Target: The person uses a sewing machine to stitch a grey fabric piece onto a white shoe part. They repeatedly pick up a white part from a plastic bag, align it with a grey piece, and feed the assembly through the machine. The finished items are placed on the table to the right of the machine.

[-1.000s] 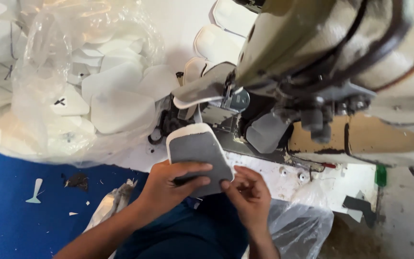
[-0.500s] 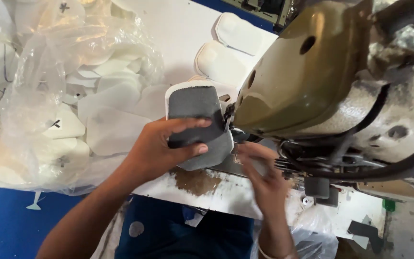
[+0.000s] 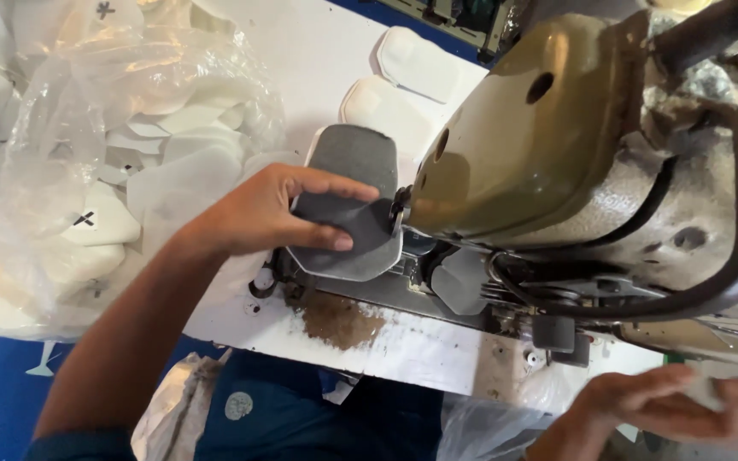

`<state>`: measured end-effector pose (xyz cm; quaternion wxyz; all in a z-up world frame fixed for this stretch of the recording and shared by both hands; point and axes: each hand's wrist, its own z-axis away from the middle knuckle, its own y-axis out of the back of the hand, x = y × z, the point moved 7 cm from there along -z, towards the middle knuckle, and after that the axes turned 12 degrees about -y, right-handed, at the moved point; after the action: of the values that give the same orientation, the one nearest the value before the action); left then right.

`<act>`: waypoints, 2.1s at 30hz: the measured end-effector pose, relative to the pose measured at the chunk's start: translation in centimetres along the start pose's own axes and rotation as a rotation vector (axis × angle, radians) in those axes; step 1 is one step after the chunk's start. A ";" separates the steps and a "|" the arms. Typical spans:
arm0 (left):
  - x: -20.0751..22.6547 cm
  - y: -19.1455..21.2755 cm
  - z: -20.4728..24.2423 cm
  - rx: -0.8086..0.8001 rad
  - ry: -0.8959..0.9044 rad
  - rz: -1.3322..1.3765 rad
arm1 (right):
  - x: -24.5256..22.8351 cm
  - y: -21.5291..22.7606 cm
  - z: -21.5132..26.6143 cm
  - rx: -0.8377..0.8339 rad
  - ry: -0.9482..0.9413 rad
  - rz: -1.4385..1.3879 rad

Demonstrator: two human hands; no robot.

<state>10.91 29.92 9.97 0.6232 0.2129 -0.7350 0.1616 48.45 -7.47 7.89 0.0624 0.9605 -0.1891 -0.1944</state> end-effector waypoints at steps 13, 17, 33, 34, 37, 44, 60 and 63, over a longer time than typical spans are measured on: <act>-0.1 -0.6 1.4 0.191 0.273 0.047 | -14.5 -3.0 14.5 -0.691 -0.461 -0.562; 1.2 -2.2 3.7 0.400 -0.076 -0.150 | -14.3 -3.9 17.7 -0.875 -0.676 -0.542; -1.5 -6.4 5.7 0.721 -0.052 0.036 | -15.3 -4.9 17.2 -1.007 -0.619 -0.454; -1.5 -6.4 5.5 0.719 -0.052 0.040 | -15.3 -4.8 17.1 -1.007 -0.618 -0.450; 0.1 -5.9 4.7 0.713 -0.210 -0.060 | -15.4 -5.0 17.2 -1.018 -0.663 -0.469; -0.9 -5.7 4.0 0.751 -0.087 -0.038 | -15.3 -5.1 17.4 -1.017 -0.647 -0.427; -3.5 -11.2 6.5 0.807 -0.231 -0.152 | -8.3 0.2 -3.7 -0.060 -0.004 0.243; -0.5 -12.5 6.3 0.751 -0.378 -0.525 | -8.5 -1.2 -4.2 -0.077 0.020 0.172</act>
<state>12.08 16.05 8.06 0.3791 0.6261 -0.6477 0.2115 43.26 -2.85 14.45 0.1174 0.9395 -0.2625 -0.1861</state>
